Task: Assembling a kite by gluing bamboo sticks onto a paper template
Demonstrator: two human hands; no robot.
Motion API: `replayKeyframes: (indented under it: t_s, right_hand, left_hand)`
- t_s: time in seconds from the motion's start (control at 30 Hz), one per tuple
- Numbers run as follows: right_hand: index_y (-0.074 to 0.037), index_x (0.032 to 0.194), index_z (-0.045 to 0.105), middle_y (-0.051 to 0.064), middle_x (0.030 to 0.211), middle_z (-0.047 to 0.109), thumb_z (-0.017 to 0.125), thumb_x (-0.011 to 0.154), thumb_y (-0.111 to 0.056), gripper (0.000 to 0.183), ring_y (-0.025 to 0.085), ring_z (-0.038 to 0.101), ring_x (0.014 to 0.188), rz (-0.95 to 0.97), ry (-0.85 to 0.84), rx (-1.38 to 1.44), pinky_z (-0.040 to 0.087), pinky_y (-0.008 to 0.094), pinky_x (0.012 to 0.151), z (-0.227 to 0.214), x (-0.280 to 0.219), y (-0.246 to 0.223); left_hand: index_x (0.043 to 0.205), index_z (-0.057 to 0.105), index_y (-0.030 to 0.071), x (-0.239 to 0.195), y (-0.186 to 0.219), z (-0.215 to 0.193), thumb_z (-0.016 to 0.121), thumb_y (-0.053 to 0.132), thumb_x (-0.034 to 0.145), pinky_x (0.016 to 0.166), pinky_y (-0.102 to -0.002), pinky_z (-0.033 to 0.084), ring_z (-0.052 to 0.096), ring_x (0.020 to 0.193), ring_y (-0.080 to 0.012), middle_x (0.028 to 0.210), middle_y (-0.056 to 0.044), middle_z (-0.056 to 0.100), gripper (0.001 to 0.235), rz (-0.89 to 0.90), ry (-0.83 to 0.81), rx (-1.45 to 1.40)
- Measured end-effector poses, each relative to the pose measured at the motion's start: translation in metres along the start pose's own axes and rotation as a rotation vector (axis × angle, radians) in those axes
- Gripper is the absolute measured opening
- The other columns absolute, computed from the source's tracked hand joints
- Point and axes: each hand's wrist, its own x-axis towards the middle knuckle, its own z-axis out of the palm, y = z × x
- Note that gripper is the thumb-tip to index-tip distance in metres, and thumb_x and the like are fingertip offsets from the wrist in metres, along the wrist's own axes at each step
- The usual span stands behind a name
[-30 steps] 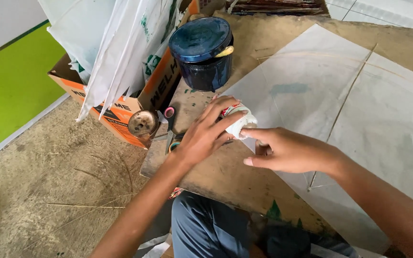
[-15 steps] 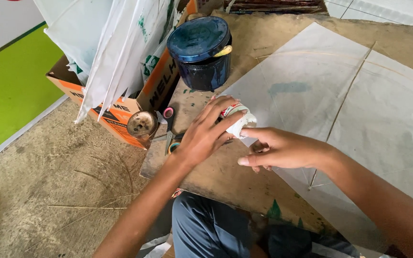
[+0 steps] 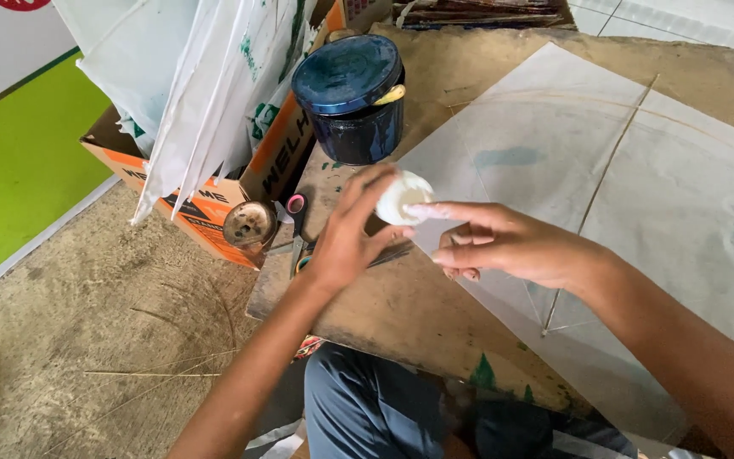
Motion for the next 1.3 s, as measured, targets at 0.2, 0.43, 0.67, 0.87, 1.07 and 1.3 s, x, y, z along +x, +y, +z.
replayKeyframes:
  t_s: [0.2,0.43,0.67,0.87,1.07,1.3]
  right_hand:
    - [0.006,0.157,0.03,0.017,0.081,0.065,0.055,0.097,-0.004,0.065,0.016,0.055,0.067,-0.197,-0.024,0.174,0.047,0.034,0.062,-0.013,-0.013,0.017]
    - [-0.004,0.158,0.035,0.019,0.086,0.064,0.053,0.098,-0.004,0.063,0.017,0.054,0.07,-0.305,-0.034,0.292,0.043,0.033,0.063,-0.027,-0.045,0.018]
    - [-0.012,0.17,0.02,0.011,0.097,0.066,0.051,0.097,-0.023,0.079,0.022,0.058,0.082,-0.11,0.308,0.012,0.05,0.038,0.07,-0.064,-0.096,0.006]
    - [-0.008,0.168,0.028,0.015,0.098,0.063,0.05,0.099,-0.016,0.073,0.025,0.054,0.078,-0.028,0.633,-0.062,0.037,0.039,0.066,-0.09,-0.121,0.013]
    - [-0.01,0.165,0.027,0.016,0.117,0.062,0.053,0.1,-0.022,0.071,0.026,0.069,0.088,0.131,0.827,-0.356,0.048,0.037,0.074,-0.108,-0.129,0.044]
    - [-0.006,0.163,0.029,0.02,0.119,0.063,0.051,0.102,-0.01,0.065,0.026,0.07,0.089,0.051,0.919,-0.403,0.052,0.039,0.079,-0.135,-0.133,0.079]
  left_hand:
    - [0.156,0.039,0.002,-0.001,-0.012,-0.003,0.088,0.016,0.083,0.121,-0.058,0.035,0.049,0.139,-0.0441,0.147,-0.027,0.053,0.089,-0.255,0.122,-0.038]
    - [0.163,0.017,0.001,0.003,0.002,-0.007,0.081,0.006,0.091,0.122,-0.065,0.025,0.03,0.149,-0.0511,0.16,-0.031,0.036,0.096,-0.257,0.275,-0.124]
    - [0.125,0.054,0.004,0.03,0.048,0.008,0.056,0.02,0.108,0.117,-0.052,0.046,0.052,0.133,-0.0353,0.136,-0.015,0.047,0.024,0.201,0.389,0.093]
    - [0.116,0.063,0.009,0.066,0.068,0.085,0.061,0.012,0.1,0.079,-0.031,0.053,0.062,0.105,-0.0221,0.122,-0.01,0.061,0.016,0.033,0.061,-0.112]
    - [0.122,0.066,0.009,0.097,0.039,0.172,0.061,0.015,0.093,0.09,-0.036,0.058,0.071,0.101,-0.0232,0.121,-0.012,0.07,0.03,-0.445,-0.278,-0.375]
    - [0.144,0.049,-0.007,0.13,0.035,0.225,0.059,0.024,0.098,0.106,-0.045,0.054,0.064,0.122,-0.0354,0.136,-0.031,0.06,0.057,-0.964,-0.434,-0.731]
